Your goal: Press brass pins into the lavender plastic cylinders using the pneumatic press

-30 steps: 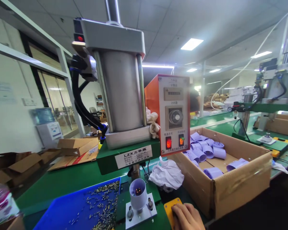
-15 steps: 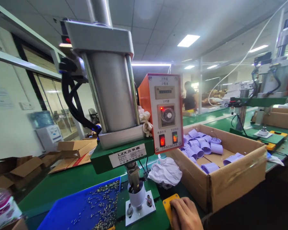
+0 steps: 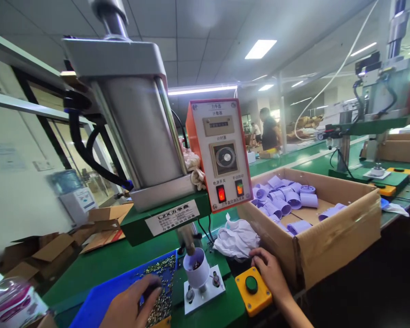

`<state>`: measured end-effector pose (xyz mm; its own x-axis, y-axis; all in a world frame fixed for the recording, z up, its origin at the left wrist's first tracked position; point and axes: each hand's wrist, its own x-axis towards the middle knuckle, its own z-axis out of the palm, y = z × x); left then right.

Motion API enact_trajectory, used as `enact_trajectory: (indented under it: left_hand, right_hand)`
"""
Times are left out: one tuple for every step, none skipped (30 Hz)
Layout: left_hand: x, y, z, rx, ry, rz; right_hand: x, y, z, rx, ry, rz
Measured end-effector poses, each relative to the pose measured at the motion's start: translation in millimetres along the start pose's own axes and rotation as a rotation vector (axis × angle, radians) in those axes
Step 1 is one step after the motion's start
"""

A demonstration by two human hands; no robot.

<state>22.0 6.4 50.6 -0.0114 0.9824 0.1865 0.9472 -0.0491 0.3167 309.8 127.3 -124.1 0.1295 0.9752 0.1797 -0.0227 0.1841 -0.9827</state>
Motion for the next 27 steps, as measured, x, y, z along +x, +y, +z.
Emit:
enact_trajectory:
  left_hand:
    - [4.1,6.5,-0.5,-0.014,0.005,0.013]
    - [8.9,13.2,-0.8,-0.032,0.012,0.028]
    - [14.4,20.1,-1.2,-0.055,0.019,0.043]
    - [20.3,27.1,-2.1,-0.080,0.019,0.058]
    - [26.7,34.0,-3.4,-0.105,0.010,0.076]
    - [33.0,40.8,-5.2,-0.127,-0.001,0.097]
    - [39.2,47.1,-7.2,-0.140,-0.018,0.117]
    - [45.0,53.1,-9.3,-0.137,-0.041,0.128]
    - [50.0,58.4,-11.3,-0.120,-0.071,0.133]
    - [54.2,63.1,-13.0,-0.097,-0.107,0.133]
    - [57.7,67.0,-14.1,-0.072,-0.141,0.129]
    - [60.4,70.0,-14.8,-0.047,-0.176,0.126]
    - [62.4,72.3,-14.8,-0.025,-0.206,0.128]
    - [64.0,73.8,-14.4,-0.008,-0.225,0.134]
    - [65.1,74.6,-13.6,0.011,-0.228,0.136]
    - [66.0,74.9,-12.5,0.038,-0.220,0.126]
    - [66.5,74.9,-11.4,0.064,-0.205,0.114]
    - [66.8,74.8,-10.4,0.085,-0.191,0.105]
    - [66.9,74.7,-9.7,0.096,-0.178,0.101]
    - [66.8,74.6,-9.4,0.098,-0.174,0.103]
    - [66.7,74.7,-9.5,0.092,-0.179,0.109]
    - [66.7,74.8,-9.8,0.077,-0.190,0.116]
    - [66.9,75.0,-10.3,0.055,-0.204,0.118]
    - [67.3,75.0,-10.7,0.026,-0.221,0.116]
    - [68.1,74.9,-10.7,-0.010,-0.236,0.116]
    - [69.1,74.5,-10.2,-0.048,-0.247,0.119]
    - [70.3,73.9,-9.4,-0.084,-0.249,0.125]
  right_hand:
    - [-1.1,2.2,-0.7,0.015,-0.003,0.007]
    - [-2.0,3.3,-1.3,0.028,-0.007,0.012]
    - [-2.6,3.8,-1.7,0.040,-0.010,0.016]
    - [-2.9,3.8,-1.8,0.049,-0.013,0.018]
    - [-2.9,3.7,-1.8,0.056,-0.017,0.020]
    - [-2.7,3.5,-1.6,0.063,-0.021,0.020]
    - [-2.4,3.4,-1.4,0.068,-0.024,0.018]
    - [-2.1,3.6,-1.2,0.072,-0.028,0.015]
    - [-1.9,3.8,-1.1,0.077,-0.031,0.012]
    - [-1.8,4.2,-0.9,0.081,-0.033,0.009]
    - [-1.7,4.7,-0.8,0.085,-0.034,0.007]
    - [-1.6,5.1,-0.6,0.089,-0.034,0.007]
    - [-1.6,5.5,-0.3,0.094,-0.033,0.008]
    - [-1.5,5.8,0.0,0.098,-0.032,0.009]
    - [-1.4,5.9,0.5,0.103,-0.030,0.012]
    - [-1.3,6.0,0.9,0.107,-0.028,0.015]
    - [-1.2,6.1,1.3,0.111,-0.026,0.018]
    - [-1.1,6.1,1.6,0.113,-0.024,0.021]
    - [-1.1,6.0,1.8,0.116,-0.022,0.023]
    - [-1.2,6.0,1.9,0.117,-0.019,0.024]
    - [-1.3,5.8,1.8,0.118,-0.016,0.025]
    - [-1.5,5.7,1.5,0.118,-0.012,0.024]
    - [-1.8,5.6,1.2,0.117,-0.009,0.023]
    - [-2.0,5.4,0.8,0.115,-0.006,0.022]
    - [-2.3,5.4,0.4,0.114,-0.005,0.022]
    - [-2.4,5.4,0.1,0.113,-0.005,0.023]
    - [-2.6,5.5,-0.2,0.113,-0.006,0.024]
